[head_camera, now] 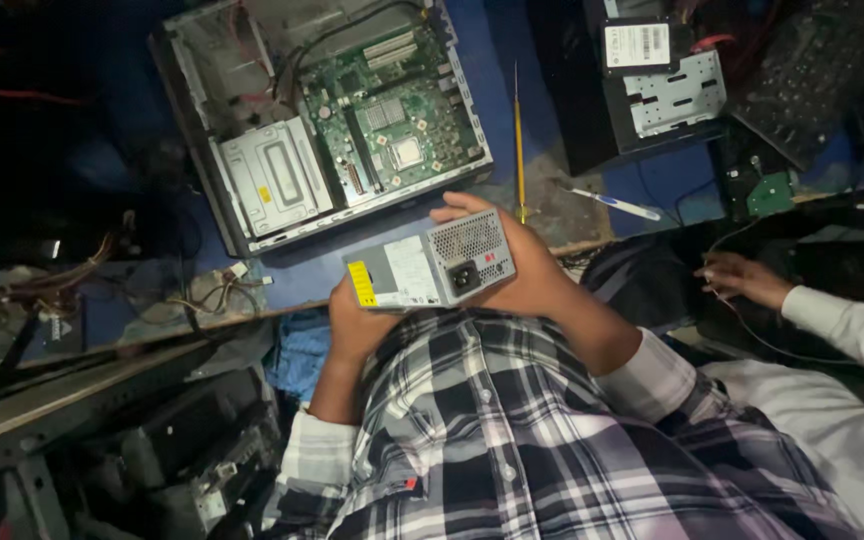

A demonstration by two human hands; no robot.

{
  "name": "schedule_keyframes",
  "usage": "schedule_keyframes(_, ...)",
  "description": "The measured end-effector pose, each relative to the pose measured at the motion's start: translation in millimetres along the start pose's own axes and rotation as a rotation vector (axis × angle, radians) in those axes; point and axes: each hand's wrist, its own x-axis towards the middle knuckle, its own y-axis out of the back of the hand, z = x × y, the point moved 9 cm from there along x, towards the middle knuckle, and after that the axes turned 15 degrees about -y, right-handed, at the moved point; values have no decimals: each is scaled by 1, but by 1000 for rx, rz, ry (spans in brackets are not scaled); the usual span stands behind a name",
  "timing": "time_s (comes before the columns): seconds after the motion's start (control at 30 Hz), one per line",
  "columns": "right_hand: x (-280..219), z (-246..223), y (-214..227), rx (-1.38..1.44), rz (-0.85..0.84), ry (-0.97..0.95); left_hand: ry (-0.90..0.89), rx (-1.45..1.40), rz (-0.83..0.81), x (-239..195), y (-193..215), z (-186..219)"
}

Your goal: The person removes a power supply unit from a desktop computer case, inspects it, and then reinstalls it. They use a screwdriver to secure the unit and connect power cables to the motherboard.

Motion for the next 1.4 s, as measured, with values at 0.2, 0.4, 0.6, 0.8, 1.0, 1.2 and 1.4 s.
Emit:
schedule_keyframes(0.2,2,19,4,33,-15,-27,81,-107,45,-10,-7,-18)
schedule_keyframes(0.4,2,13,6,-3,-20,11,76,-64,53,-8,-6,-16)
schedule_keyframes(0.6,3,13,6,-4,-17,38,62,-90,21,-6,-7,-13)
schedule_keyframes(0.8,-1,3,4,9,31,124,57,-102,10,-4,-6,-9)
schedule_keyframes(1.0,4,-7,-1,61,-64,130,54,-207,18,-2,-6,-10)
schedule_keyframes(1.2,8,-11,-5,48,-39,160,103,-239,-16,-4,-6,-19)
schedule_keyframes(1.4,12,-5,-6,122,-36,107,88,-313,32,-2,-3,-23)
